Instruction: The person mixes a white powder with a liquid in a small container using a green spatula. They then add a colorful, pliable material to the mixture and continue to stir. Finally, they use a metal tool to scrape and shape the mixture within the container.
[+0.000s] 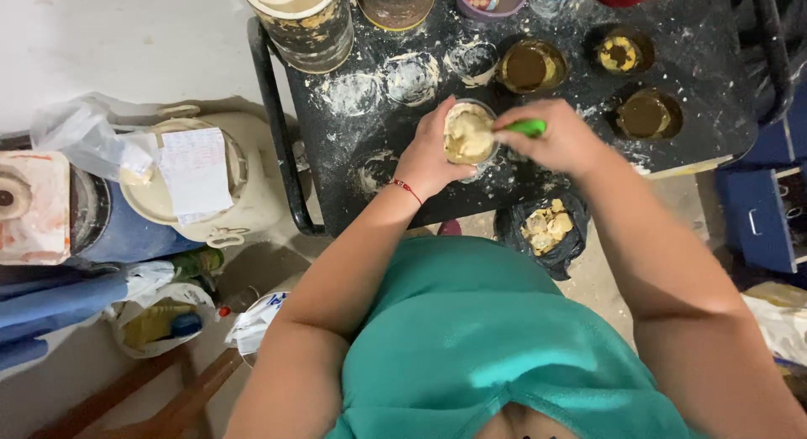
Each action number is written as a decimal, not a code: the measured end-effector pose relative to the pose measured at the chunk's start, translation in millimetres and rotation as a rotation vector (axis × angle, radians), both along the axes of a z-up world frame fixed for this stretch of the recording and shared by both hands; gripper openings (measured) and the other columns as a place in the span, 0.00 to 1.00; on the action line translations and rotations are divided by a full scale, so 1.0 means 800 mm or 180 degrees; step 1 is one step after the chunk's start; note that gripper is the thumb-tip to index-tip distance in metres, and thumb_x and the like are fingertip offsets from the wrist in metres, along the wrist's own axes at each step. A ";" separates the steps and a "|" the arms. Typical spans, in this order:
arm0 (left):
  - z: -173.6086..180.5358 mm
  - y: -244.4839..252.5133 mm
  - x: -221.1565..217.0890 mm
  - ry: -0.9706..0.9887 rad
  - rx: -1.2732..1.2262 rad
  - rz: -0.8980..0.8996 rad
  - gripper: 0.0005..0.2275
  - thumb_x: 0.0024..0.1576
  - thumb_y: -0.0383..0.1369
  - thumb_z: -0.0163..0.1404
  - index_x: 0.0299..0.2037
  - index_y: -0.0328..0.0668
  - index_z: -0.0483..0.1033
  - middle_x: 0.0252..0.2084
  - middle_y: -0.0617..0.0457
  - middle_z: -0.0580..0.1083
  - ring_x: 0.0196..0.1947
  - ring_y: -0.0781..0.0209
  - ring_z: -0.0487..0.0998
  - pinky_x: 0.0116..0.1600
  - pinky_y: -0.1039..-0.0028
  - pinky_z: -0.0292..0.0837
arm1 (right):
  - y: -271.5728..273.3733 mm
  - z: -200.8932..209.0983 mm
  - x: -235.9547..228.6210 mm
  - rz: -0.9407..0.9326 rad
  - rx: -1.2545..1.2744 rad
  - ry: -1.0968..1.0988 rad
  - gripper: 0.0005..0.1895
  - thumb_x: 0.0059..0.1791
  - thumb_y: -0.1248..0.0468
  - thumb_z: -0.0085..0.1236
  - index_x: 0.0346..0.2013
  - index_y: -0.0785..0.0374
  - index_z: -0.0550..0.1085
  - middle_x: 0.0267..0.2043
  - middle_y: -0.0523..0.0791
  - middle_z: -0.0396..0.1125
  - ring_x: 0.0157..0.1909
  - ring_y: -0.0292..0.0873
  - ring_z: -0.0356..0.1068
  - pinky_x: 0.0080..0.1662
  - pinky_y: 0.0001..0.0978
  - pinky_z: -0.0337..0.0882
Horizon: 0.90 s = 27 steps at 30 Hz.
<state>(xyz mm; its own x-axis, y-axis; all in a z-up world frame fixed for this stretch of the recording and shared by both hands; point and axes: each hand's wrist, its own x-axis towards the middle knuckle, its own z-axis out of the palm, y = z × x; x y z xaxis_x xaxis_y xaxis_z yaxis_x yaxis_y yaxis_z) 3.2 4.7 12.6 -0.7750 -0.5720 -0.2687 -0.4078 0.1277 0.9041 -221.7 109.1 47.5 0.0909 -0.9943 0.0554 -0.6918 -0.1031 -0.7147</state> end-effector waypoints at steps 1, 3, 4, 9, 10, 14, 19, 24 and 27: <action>0.000 0.001 0.000 0.0001 0.0023 0.0028 0.48 0.52 0.37 0.67 0.79 0.53 0.43 0.76 0.27 0.47 0.65 0.17 0.67 0.62 0.40 0.74 | 0.011 0.000 0.003 -0.0090 0.0117 -0.0135 0.09 0.53 0.65 0.64 0.44 0.68 0.80 0.38 0.59 0.76 0.43 0.62 0.77 0.50 0.57 0.75; -0.003 0.000 -0.004 -0.0016 0.0005 0.0046 0.48 0.53 0.36 0.67 0.79 0.54 0.44 0.76 0.28 0.47 0.65 0.18 0.67 0.61 0.41 0.75 | 0.006 0.016 0.030 -0.0056 0.0086 -0.0086 0.07 0.52 0.66 0.64 0.43 0.68 0.81 0.37 0.59 0.76 0.42 0.63 0.77 0.48 0.57 0.76; -0.004 0.000 -0.006 -0.0033 -0.0032 0.0041 0.47 0.54 0.36 0.67 0.79 0.54 0.44 0.76 0.28 0.47 0.65 0.19 0.67 0.61 0.42 0.76 | 0.005 0.023 0.044 -0.0044 0.0036 -0.0039 0.06 0.52 0.67 0.65 0.41 0.67 0.81 0.37 0.59 0.76 0.42 0.63 0.78 0.46 0.56 0.76; -0.005 0.005 -0.004 -0.0059 -0.0160 0.0083 0.48 0.52 0.37 0.69 0.78 0.51 0.46 0.75 0.28 0.50 0.67 0.19 0.66 0.66 0.41 0.70 | -0.026 -0.016 0.020 -0.0204 -0.0154 -0.0137 0.09 0.54 0.66 0.66 0.44 0.70 0.80 0.39 0.60 0.76 0.43 0.63 0.77 0.49 0.56 0.75; -0.009 0.004 -0.003 -0.0057 -0.0174 0.0078 0.48 0.52 0.38 0.69 0.78 0.53 0.45 0.76 0.28 0.49 0.67 0.19 0.66 0.66 0.41 0.70 | -0.033 -0.024 0.006 -0.0215 -0.0274 -0.0203 0.09 0.53 0.67 0.68 0.43 0.71 0.81 0.40 0.60 0.75 0.44 0.64 0.76 0.49 0.58 0.74; -0.007 0.005 -0.002 0.0056 -0.0145 0.0119 0.48 0.50 0.37 0.69 0.78 0.52 0.46 0.76 0.28 0.50 0.68 0.20 0.66 0.67 0.42 0.70 | 0.007 0.000 0.005 -0.0335 0.0032 -0.0145 0.08 0.57 0.66 0.61 0.46 0.69 0.80 0.40 0.59 0.75 0.42 0.60 0.76 0.51 0.55 0.73; -0.015 0.005 -0.007 0.0035 -0.0192 0.0192 0.46 0.53 0.37 0.69 0.78 0.54 0.47 0.76 0.31 0.51 0.68 0.23 0.66 0.69 0.46 0.68 | 0.011 0.013 0.059 -0.0152 -0.0178 0.0102 0.08 0.54 0.66 0.62 0.42 0.69 0.81 0.36 0.60 0.76 0.39 0.64 0.77 0.45 0.57 0.76; -0.009 0.007 0.002 0.0044 -0.0329 0.0066 0.51 0.50 0.39 0.70 0.79 0.52 0.43 0.76 0.27 0.50 0.68 0.21 0.65 0.70 0.43 0.65 | -0.017 -0.050 0.022 -0.1128 -0.0158 -0.0439 0.08 0.56 0.60 0.64 0.45 0.61 0.82 0.38 0.55 0.76 0.42 0.57 0.78 0.42 0.51 0.76; 0.006 0.004 0.006 0.0024 -0.0513 -0.0037 0.55 0.48 0.36 0.72 0.80 0.47 0.39 0.76 0.24 0.51 0.70 0.21 0.62 0.72 0.41 0.62 | -0.010 -0.066 0.012 -0.1895 0.0149 -0.1283 0.12 0.55 0.58 0.65 0.49 0.61 0.79 0.39 0.56 0.74 0.40 0.55 0.78 0.34 0.48 0.79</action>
